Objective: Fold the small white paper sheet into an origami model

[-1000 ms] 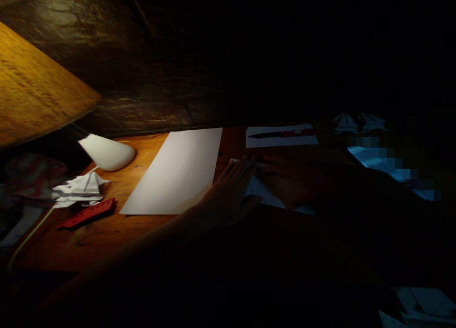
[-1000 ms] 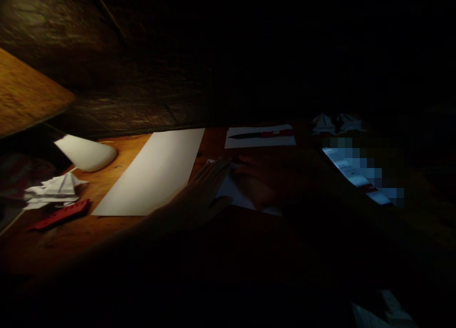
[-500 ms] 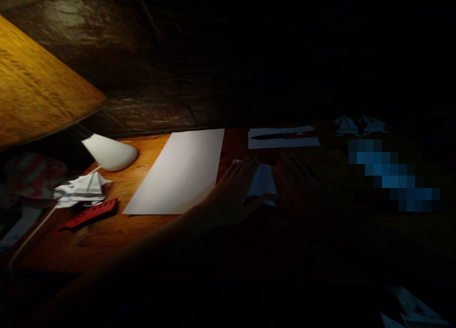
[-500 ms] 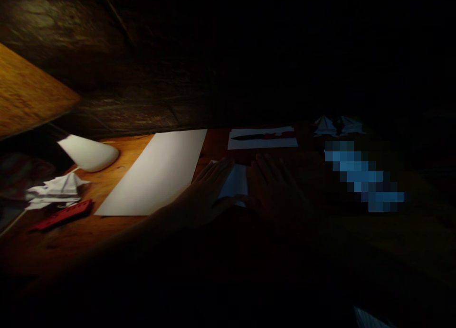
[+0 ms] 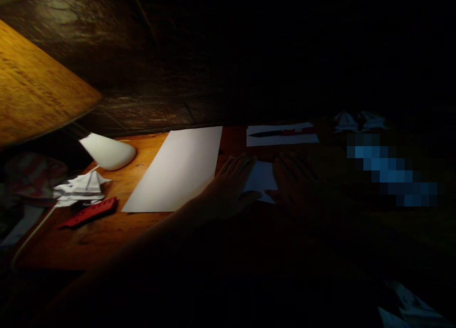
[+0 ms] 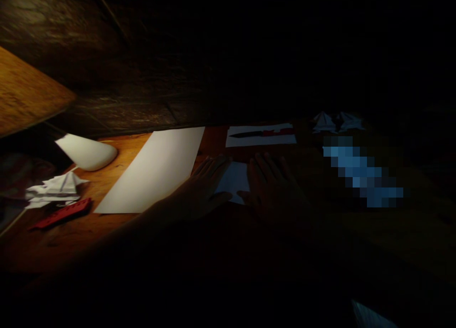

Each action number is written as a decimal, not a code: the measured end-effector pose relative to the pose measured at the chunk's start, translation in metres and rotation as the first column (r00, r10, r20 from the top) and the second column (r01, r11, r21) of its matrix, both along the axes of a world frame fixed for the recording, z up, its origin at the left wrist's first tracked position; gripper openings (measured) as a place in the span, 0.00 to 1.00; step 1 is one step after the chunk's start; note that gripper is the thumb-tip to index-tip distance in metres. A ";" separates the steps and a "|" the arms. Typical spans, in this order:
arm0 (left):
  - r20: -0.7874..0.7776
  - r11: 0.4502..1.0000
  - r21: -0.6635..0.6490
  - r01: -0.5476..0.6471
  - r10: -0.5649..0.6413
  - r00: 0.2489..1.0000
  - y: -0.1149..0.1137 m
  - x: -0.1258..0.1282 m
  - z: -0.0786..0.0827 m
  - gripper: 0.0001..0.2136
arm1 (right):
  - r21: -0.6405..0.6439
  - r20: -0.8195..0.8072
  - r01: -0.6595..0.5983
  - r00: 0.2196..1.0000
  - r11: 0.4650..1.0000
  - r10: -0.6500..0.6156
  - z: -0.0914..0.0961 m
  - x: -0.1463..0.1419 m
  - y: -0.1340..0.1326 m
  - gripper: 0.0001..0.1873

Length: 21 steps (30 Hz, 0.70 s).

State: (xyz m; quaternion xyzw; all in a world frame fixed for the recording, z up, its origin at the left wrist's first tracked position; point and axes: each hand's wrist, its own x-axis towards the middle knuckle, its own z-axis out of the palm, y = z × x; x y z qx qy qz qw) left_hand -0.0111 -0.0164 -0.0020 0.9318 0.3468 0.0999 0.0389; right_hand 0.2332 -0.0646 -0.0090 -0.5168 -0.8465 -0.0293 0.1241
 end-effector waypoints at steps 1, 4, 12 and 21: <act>-0.006 1.000 -0.008 0.003 -0.003 1.000 0.000 0.000 0.002 0.38 | -0.001 0.002 -0.001 1.000 1.000 0.001 0.000 0.000 0.000 0.37; -0.016 1.000 -0.026 0.005 -0.005 1.000 0.000 0.001 0.005 0.37 | -0.012 0.015 -0.007 1.000 1.000 0.007 0.001 0.002 0.001 0.37; 0.014 0.999 -0.036 0.022 -0.021 1.000 0.001 0.002 0.005 0.36 | 0.011 -0.051 -0.007 0.999 1.000 0.007 -0.008 0.008 0.005 0.38; -0.022 0.999 0.010 0.042 -0.042 0.999 0.005 0.000 0.003 0.39 | -0.133 -0.159 -0.102 0.984 0.986 0.081 0.004 0.029 0.017 0.38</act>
